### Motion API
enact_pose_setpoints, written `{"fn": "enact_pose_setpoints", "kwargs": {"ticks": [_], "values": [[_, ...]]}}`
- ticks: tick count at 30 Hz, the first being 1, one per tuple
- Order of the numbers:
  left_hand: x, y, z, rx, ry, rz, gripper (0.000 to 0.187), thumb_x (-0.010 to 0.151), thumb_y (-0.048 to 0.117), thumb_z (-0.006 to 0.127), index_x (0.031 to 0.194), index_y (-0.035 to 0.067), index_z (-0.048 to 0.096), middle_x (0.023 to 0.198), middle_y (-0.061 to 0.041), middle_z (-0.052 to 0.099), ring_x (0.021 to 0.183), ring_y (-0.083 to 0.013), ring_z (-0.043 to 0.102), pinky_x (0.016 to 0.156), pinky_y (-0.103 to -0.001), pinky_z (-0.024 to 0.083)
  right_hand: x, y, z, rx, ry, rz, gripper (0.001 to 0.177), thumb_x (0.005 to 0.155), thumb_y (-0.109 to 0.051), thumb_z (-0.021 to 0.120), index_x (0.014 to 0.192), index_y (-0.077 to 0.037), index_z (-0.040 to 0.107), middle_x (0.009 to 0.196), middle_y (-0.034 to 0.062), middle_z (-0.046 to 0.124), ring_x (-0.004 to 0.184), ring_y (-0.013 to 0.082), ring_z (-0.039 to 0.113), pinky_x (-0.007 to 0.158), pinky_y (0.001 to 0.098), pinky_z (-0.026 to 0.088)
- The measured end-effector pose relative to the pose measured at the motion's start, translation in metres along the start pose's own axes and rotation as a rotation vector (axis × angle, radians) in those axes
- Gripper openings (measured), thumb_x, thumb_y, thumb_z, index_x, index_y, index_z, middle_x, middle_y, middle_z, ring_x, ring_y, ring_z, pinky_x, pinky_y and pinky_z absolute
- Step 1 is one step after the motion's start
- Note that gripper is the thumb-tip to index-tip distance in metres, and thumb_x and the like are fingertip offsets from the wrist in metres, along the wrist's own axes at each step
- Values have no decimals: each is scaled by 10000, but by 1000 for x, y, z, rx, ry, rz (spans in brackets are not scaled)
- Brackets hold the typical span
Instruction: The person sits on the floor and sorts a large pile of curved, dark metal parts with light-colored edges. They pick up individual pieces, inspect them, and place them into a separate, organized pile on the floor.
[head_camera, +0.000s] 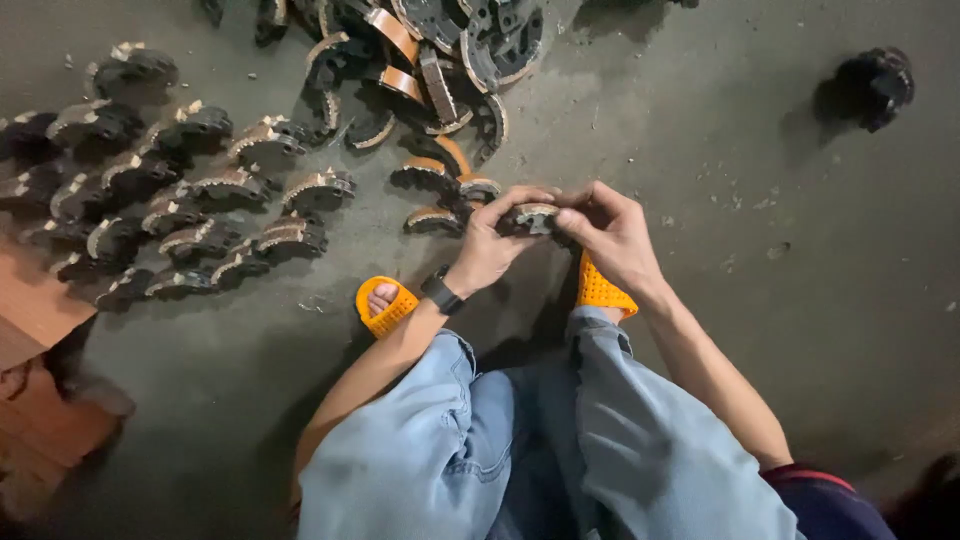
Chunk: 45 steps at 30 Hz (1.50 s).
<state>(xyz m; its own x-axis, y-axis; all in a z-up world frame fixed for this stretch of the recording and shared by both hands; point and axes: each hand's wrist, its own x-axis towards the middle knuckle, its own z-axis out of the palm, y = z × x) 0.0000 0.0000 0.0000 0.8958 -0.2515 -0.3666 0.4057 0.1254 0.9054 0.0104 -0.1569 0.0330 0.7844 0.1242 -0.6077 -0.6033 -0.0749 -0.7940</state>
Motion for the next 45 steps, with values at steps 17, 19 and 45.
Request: {"fn": "enact_pose_setpoints", "kwargs": {"ticks": [17,19,45], "values": [[-12,1,-6,-151,5,-69,372,710,-31,742,1054,60,634,1003,-71,658,1011,-118,544,916,-307,435,2,-35,-13,-394,-130,-68,481,1003,-260,345,623,-47,551,553,117,574,539,206,528,500,317,431],[-14,-6,-6,-171,6,-89,385,701,-33,749,1057,51,627,1006,-77,657,1004,-115,541,915,-309,436,4,-21,-16,-352,-135,-91,460,1009,-247,327,743,-3,613,670,168,625,632,273,633,541,360,506],[-11,-6,-21,108,40,-212,393,717,41,765,1077,98,617,978,-63,650,948,-100,537,817,-290,514,14,-10,-17,-145,-315,-109,482,722,-136,756,1115,75,573,865,227,575,854,294,591,666,426,516]]}}
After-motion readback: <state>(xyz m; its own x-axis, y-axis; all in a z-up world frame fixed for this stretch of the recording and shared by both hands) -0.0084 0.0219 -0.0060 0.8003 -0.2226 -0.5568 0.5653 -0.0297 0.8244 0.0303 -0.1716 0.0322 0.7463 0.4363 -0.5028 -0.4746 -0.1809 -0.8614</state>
